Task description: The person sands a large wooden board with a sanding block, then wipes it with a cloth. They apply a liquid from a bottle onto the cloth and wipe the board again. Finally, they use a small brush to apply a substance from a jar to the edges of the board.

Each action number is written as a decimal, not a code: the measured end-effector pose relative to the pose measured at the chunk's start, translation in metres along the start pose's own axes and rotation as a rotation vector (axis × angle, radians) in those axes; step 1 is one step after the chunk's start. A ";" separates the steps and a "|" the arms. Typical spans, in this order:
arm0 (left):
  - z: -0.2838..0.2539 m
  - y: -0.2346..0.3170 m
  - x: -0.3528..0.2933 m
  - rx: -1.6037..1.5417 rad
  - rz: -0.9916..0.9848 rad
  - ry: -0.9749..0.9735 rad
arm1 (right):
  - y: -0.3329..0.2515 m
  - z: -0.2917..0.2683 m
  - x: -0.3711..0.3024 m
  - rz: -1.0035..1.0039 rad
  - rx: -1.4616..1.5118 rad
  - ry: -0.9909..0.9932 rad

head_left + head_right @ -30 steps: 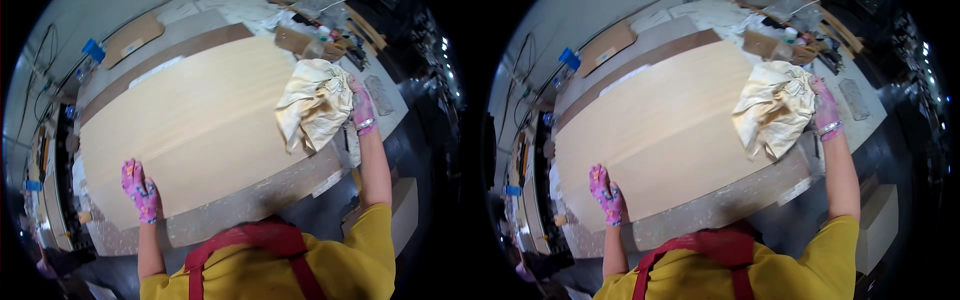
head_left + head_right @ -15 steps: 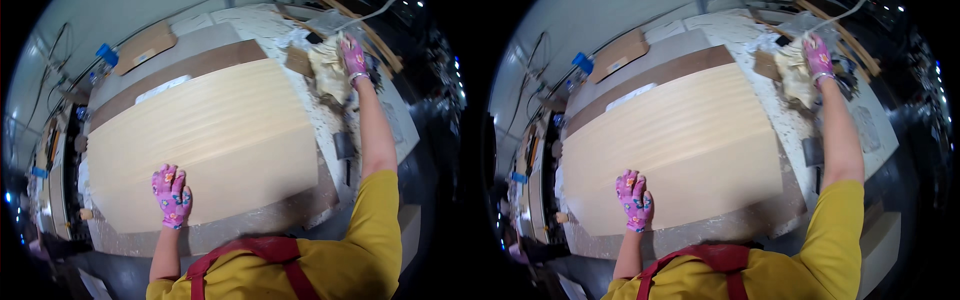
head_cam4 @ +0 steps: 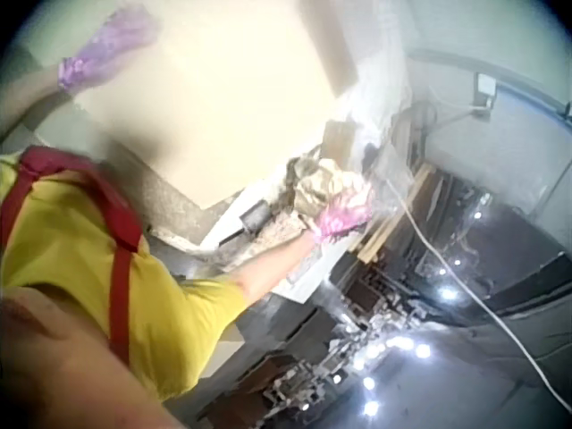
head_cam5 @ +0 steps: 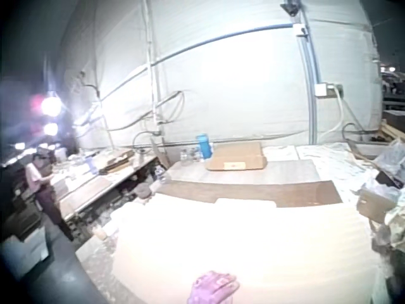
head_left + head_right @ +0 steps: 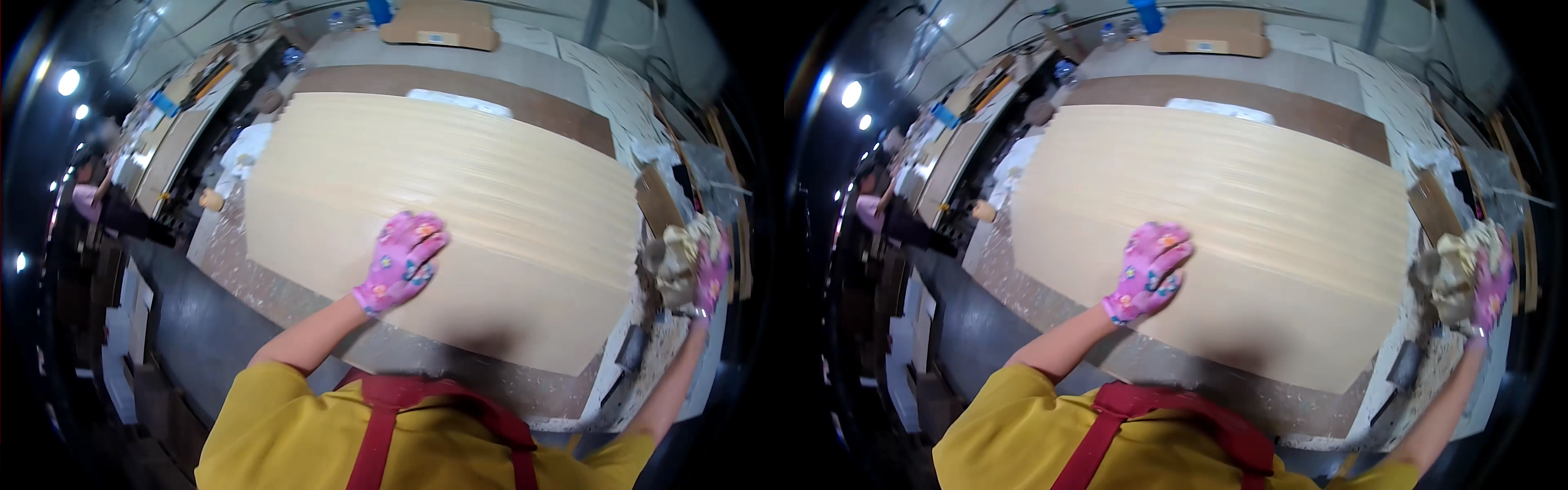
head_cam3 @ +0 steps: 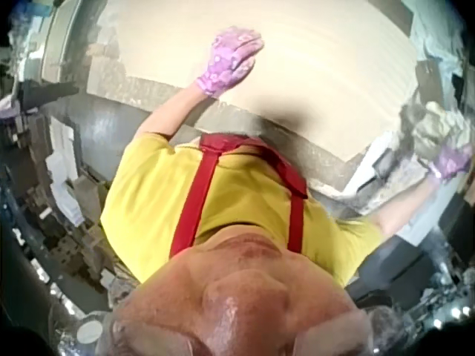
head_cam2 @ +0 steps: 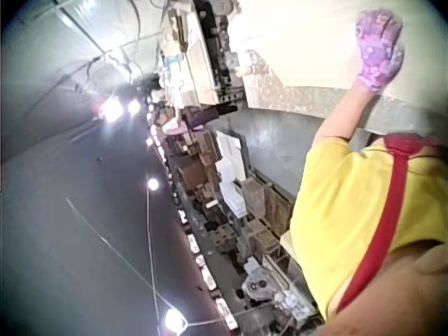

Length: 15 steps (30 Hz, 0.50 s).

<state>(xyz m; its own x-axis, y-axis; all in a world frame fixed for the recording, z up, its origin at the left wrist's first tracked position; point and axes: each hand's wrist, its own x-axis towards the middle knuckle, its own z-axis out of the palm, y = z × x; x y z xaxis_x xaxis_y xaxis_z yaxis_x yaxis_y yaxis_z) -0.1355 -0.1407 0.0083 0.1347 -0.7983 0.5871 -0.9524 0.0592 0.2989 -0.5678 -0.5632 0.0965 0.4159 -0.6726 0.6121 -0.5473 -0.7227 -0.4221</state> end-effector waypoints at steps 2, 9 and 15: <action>0.012 0.002 0.019 -0.191 0.007 0.022 | -0.078 -0.044 0.002 -0.061 -0.021 -0.062; 0.041 0.078 0.113 -1.214 0.024 -0.249 | -0.230 -0.129 -0.028 -0.161 0.181 -0.403; 0.074 0.101 0.023 -1.921 -0.090 -1.233 | -0.302 -0.012 -0.096 0.070 0.653 -0.511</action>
<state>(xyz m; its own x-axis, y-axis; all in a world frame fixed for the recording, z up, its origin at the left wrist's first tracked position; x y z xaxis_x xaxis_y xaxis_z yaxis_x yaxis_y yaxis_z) -0.2487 -0.1972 -0.0039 -0.7440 -0.6460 0.1704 0.4340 -0.2734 0.8584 -0.4506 -0.2786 0.1731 0.7612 -0.5954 0.2572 -0.1182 -0.5173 -0.8476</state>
